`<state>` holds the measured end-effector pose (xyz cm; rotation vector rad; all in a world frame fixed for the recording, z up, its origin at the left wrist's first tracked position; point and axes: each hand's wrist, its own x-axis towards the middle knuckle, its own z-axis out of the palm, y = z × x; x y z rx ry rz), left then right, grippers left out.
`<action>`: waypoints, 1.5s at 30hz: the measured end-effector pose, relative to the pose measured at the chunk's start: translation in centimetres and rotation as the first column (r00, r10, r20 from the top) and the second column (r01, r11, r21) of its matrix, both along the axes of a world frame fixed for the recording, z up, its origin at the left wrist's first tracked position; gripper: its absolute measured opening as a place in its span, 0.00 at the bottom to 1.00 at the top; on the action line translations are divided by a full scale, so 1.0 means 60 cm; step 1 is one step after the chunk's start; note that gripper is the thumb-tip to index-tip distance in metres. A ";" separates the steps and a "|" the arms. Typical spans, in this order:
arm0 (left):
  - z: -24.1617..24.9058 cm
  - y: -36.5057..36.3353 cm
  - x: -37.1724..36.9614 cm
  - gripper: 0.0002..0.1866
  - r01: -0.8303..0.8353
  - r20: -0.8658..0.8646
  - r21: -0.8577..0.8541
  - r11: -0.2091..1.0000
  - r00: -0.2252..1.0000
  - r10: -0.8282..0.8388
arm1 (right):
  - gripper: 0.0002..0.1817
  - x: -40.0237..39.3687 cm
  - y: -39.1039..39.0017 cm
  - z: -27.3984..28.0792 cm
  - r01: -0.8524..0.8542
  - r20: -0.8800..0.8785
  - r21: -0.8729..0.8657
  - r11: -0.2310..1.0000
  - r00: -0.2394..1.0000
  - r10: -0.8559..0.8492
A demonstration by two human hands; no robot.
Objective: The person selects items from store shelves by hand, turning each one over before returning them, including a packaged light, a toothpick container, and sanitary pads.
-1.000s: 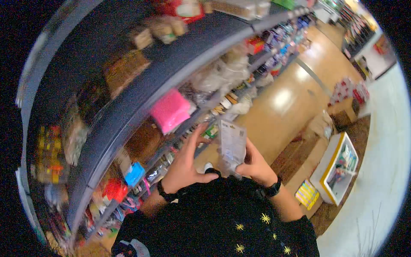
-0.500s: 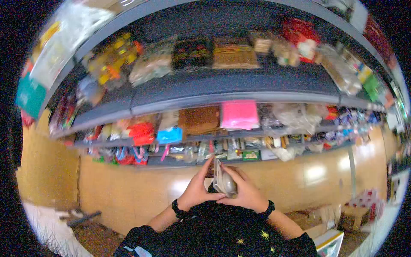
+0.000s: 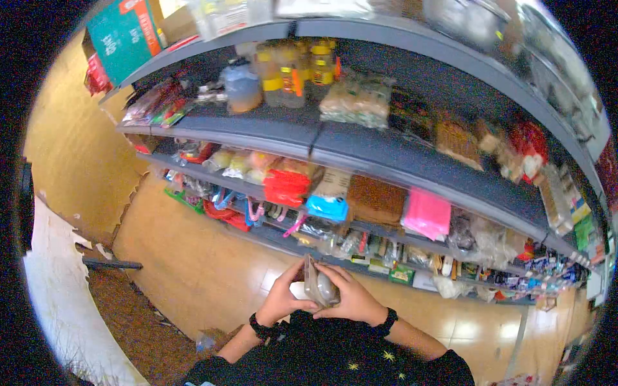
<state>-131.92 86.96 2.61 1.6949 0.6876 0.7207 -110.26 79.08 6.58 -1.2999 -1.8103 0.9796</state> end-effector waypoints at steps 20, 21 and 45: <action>0.003 0.222 -0.387 0.62 -0.470 0.165 -0.209 0.858 0.848 0.504 | 0.63 -0.379 0.419 0.006 -0.476 -0.094 0.020 0.879 0.875 0.475; -0.001 0.238 -0.393 0.61 -0.482 0.163 -0.207 0.851 0.841 0.516 | 0.63 -0.386 0.440 0.004 -0.488 -0.099 0.015 0.873 0.868 0.487; 0.149 0.798 -0.521 0.14 -0.306 0.074 0.173 0.936 0.952 0.297 | 0.64 -0.520 0.890 0.102 -0.031 -0.030 0.162 0.986 0.999 0.036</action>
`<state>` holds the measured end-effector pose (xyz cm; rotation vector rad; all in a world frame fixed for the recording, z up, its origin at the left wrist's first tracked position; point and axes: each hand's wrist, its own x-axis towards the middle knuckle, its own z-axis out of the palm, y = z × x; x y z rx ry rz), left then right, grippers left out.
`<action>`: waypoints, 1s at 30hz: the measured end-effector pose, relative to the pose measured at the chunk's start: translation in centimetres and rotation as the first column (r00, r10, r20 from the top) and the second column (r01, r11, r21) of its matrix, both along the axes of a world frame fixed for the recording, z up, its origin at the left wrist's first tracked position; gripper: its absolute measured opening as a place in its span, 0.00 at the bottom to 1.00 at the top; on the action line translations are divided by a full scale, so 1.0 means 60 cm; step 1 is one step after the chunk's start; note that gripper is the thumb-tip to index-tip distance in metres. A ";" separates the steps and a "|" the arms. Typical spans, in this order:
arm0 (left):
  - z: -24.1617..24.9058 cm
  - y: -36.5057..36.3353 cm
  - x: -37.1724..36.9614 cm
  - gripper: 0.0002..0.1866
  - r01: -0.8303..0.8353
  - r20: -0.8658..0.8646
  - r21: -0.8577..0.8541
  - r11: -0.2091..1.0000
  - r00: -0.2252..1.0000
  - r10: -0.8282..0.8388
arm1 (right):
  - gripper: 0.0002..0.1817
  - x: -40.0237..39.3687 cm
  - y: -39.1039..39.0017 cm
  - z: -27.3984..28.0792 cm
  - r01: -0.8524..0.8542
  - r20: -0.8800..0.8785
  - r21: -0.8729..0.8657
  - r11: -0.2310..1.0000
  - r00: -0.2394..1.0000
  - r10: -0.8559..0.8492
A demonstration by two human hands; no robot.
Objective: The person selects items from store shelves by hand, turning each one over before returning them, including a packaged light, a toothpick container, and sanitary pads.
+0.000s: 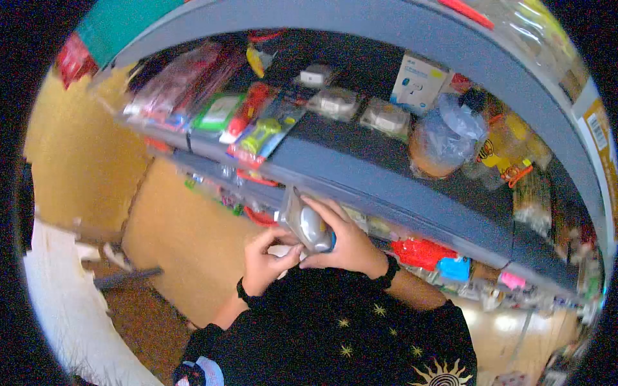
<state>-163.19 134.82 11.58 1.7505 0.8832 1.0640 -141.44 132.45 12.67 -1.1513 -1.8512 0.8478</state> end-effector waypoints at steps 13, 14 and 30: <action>0.065 0.263 -0.083 0.15 0.484 0.204 0.071 0.872 0.849 -0.487 | 0.52 -0.123 0.057 0.152 0.497 0.164 0.165 0.852 0.838 -0.520; 0.083 0.271 -0.076 0.17 0.461 0.190 0.151 0.875 0.855 -0.483 | 0.51 -0.117 0.065 0.164 0.509 0.202 0.225 0.831 0.810 -0.551; -0.027 0.301 -0.240 0.07 0.154 0.252 0.224 0.962 0.945 -0.210 | 0.52 0.127 0.370 0.212 0.545 0.579 0.440 0.714 0.436 -0.689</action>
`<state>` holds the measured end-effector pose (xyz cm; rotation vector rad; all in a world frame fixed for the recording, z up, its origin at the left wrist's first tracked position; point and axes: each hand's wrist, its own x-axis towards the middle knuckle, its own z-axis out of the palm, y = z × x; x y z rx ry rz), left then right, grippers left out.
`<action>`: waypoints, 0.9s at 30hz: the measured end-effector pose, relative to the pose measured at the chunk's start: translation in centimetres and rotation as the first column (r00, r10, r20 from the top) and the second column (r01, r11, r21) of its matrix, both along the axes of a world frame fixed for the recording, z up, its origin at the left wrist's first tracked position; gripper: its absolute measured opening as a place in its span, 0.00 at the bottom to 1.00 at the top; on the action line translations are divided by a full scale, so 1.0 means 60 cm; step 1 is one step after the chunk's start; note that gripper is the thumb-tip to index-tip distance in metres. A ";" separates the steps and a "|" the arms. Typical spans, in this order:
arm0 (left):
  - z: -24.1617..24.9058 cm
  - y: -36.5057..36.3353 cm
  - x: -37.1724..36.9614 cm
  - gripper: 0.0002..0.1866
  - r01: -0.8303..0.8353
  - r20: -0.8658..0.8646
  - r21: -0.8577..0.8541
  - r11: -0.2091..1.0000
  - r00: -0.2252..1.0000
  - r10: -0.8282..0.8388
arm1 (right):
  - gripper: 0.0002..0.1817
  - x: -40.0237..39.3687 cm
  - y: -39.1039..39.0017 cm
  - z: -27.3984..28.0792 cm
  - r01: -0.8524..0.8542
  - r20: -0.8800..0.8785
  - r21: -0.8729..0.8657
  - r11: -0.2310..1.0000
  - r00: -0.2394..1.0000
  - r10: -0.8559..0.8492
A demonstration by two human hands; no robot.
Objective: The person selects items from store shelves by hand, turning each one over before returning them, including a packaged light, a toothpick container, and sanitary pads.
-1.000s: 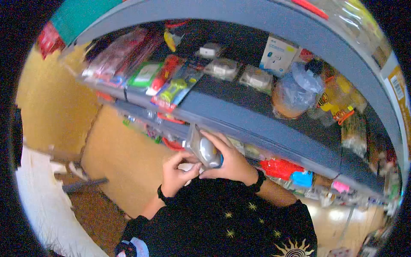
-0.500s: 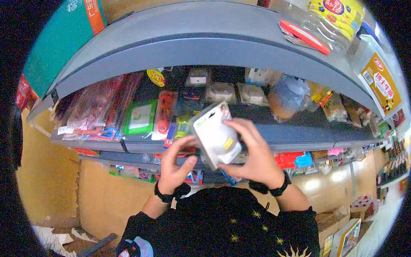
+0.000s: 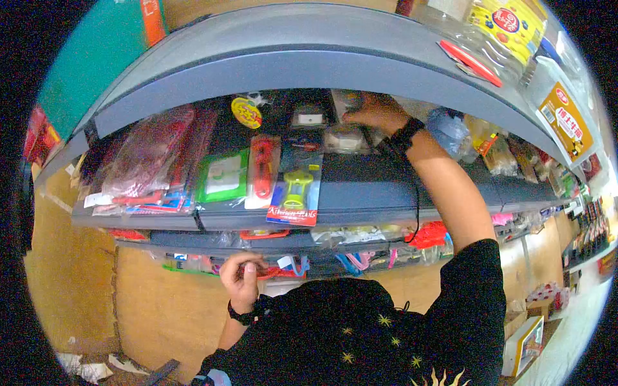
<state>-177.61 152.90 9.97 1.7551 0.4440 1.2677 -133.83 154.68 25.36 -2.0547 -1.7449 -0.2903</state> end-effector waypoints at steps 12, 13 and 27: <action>-0.061 -0.037 -0.120 0.05 -0.260 -0.226 -0.093 0.961 0.946 0.234 | 0.42 0.085 0.091 -0.069 0.183 0.105 -0.287 0.940 0.982 -0.159; -0.058 -0.039 -0.123 0.05 -0.262 -0.229 -0.092 0.961 0.944 0.236 | 0.41 0.081 0.088 -0.074 0.202 0.160 -0.218 0.955 0.973 -0.169; -0.065 -0.031 -0.116 0.06 -0.139 -0.453 0.088 0.986 0.876 0.164 | 0.40 -0.019 0.030 0.023 0.090 -0.116 -0.481 0.872 0.980 -0.165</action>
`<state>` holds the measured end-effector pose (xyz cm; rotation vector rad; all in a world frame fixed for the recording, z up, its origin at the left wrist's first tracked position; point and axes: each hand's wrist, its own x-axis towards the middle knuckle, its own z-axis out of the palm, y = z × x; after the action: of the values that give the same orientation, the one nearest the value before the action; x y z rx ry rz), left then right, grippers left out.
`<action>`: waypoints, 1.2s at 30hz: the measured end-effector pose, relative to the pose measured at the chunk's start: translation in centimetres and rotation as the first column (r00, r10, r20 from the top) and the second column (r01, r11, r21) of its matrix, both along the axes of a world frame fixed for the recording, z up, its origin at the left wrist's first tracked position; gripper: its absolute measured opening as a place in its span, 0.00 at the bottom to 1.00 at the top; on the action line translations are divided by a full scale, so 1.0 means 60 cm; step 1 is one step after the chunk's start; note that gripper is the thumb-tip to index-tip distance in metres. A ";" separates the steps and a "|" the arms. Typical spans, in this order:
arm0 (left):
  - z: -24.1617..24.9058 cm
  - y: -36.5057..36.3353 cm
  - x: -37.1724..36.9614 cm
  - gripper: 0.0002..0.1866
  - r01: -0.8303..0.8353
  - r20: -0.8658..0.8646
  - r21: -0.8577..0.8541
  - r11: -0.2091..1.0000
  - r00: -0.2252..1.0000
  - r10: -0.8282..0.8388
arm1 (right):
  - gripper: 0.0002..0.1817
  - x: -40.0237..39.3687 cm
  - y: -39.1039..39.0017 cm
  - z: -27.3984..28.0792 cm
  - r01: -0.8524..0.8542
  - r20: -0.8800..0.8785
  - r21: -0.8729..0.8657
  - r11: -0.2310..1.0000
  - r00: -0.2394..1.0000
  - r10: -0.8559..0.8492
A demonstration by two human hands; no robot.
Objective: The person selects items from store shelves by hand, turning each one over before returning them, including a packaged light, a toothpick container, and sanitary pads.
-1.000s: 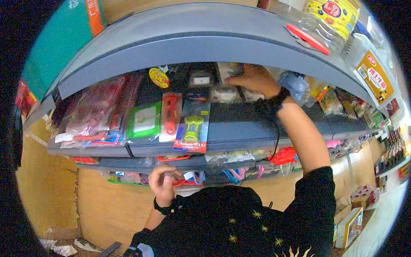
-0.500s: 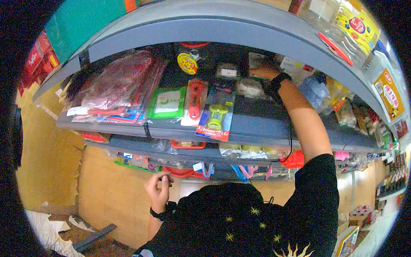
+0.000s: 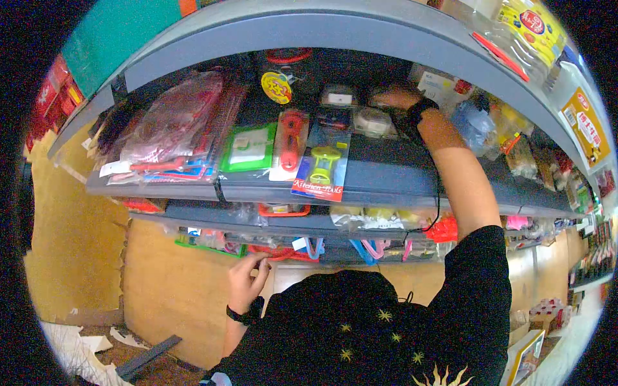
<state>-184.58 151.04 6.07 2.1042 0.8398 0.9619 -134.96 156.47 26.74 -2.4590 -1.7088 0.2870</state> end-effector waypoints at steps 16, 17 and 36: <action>-0.001 0.010 0.021 0.06 0.022 -0.060 0.088 0.996 0.998 -0.017 | 0.45 0.088 0.029 -0.087 0.014 0.191 0.291 0.957 0.979 -0.072; -0.004 0.011 0.019 0.07 0.024 -0.092 0.068 0.997 0.996 -0.018 | 0.42 0.094 0.031 -0.092 0.046 0.198 0.340 0.939 0.973 -0.119; -0.466 0.033 -0.027 0.13 0.106 -0.526 -0.527 0.843 0.738 -0.422 | 0.11 -0.214 -0.454 -0.216 0.304 -0.801 0.291 0.907 0.596 0.057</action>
<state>-186.19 153.03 -21.88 2.0256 0.9194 -0.1493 -147.81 129.25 13.76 -1.6913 -1.0357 0.7918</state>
